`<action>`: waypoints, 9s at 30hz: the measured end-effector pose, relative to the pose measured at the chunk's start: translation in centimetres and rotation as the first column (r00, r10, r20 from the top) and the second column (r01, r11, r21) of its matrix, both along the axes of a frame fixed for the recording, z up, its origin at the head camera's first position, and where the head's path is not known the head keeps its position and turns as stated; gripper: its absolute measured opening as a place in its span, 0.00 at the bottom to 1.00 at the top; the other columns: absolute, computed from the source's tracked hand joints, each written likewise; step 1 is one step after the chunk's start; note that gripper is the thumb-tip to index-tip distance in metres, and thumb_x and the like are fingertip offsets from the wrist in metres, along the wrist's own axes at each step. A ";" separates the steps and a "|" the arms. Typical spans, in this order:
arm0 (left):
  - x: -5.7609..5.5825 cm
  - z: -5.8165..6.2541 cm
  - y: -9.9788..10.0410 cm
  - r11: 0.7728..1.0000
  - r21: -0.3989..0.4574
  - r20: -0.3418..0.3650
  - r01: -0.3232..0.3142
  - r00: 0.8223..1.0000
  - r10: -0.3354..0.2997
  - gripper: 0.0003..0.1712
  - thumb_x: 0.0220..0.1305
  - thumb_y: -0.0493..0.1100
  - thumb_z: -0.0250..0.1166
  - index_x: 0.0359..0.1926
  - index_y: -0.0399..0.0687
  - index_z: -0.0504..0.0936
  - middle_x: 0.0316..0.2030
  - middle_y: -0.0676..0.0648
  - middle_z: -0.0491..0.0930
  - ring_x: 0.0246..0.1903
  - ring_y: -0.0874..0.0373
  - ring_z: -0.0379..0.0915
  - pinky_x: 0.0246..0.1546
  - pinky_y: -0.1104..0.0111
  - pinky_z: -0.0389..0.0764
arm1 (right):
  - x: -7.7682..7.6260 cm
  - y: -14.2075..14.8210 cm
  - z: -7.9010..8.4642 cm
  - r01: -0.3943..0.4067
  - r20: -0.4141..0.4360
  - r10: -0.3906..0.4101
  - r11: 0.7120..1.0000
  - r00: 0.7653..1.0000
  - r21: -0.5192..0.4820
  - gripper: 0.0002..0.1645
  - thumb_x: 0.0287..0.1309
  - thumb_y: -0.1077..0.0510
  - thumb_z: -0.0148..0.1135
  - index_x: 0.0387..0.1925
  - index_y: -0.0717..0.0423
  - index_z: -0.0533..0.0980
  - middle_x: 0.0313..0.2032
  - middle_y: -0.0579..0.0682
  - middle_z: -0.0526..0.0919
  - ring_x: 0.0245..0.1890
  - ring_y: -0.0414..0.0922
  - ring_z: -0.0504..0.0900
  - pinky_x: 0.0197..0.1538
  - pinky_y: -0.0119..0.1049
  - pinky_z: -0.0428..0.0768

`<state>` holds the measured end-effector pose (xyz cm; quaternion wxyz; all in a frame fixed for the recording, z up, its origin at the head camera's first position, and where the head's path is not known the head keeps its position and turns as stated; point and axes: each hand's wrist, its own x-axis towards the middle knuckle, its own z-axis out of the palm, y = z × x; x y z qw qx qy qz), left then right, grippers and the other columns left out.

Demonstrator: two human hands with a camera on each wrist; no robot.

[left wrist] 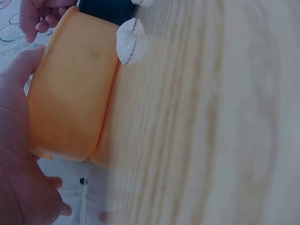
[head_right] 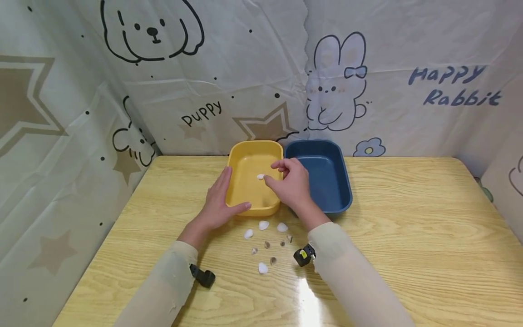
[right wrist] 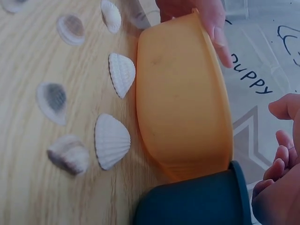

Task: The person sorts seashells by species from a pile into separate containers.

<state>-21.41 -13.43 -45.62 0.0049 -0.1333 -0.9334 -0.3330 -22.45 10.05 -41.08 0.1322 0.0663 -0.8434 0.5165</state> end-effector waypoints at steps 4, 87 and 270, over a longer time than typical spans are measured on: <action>0.1 0.0 0.0 1.000 -0.002 0.012 -0.002 1.000 0.002 0.68 0.55 0.72 0.67 0.80 0.63 0.31 0.79 0.55 0.31 0.76 0.45 0.31 0.68 0.38 0.35 | 0.8 0.1 0.1 -0.019 -0.036 0.019 1.000 0.999 0.001 0.17 0.51 0.57 0.76 0.41 0.59 0.81 0.37 0.52 0.74 0.38 0.55 0.71 0.41 0.42 0.69; 0.0 -0.1 -0.1 1.000 0.019 -0.006 0.011 1.000 -0.011 0.68 0.54 0.75 0.65 0.80 0.64 0.31 0.79 0.57 0.31 0.76 0.46 0.32 0.68 0.38 0.36 | 10.4 2.0 -7.1 0.020 0.059 -0.031 0.985 0.998 0.173 0.15 0.43 0.61 0.78 0.36 0.61 0.84 0.31 0.50 0.76 0.32 0.45 0.73 0.37 0.40 0.73; 0.2 0.2 0.0 1.000 -0.020 -0.002 0.009 1.000 -0.009 0.65 0.56 0.73 0.65 0.81 0.59 0.37 0.79 0.52 0.32 0.76 0.40 0.31 0.68 0.39 0.34 | 9.7 -0.2 0.4 -0.057 -0.032 0.060 0.994 0.998 0.096 0.14 0.45 0.59 0.81 0.32 0.52 0.81 0.26 0.50 0.73 0.28 0.46 0.71 0.32 0.37 0.68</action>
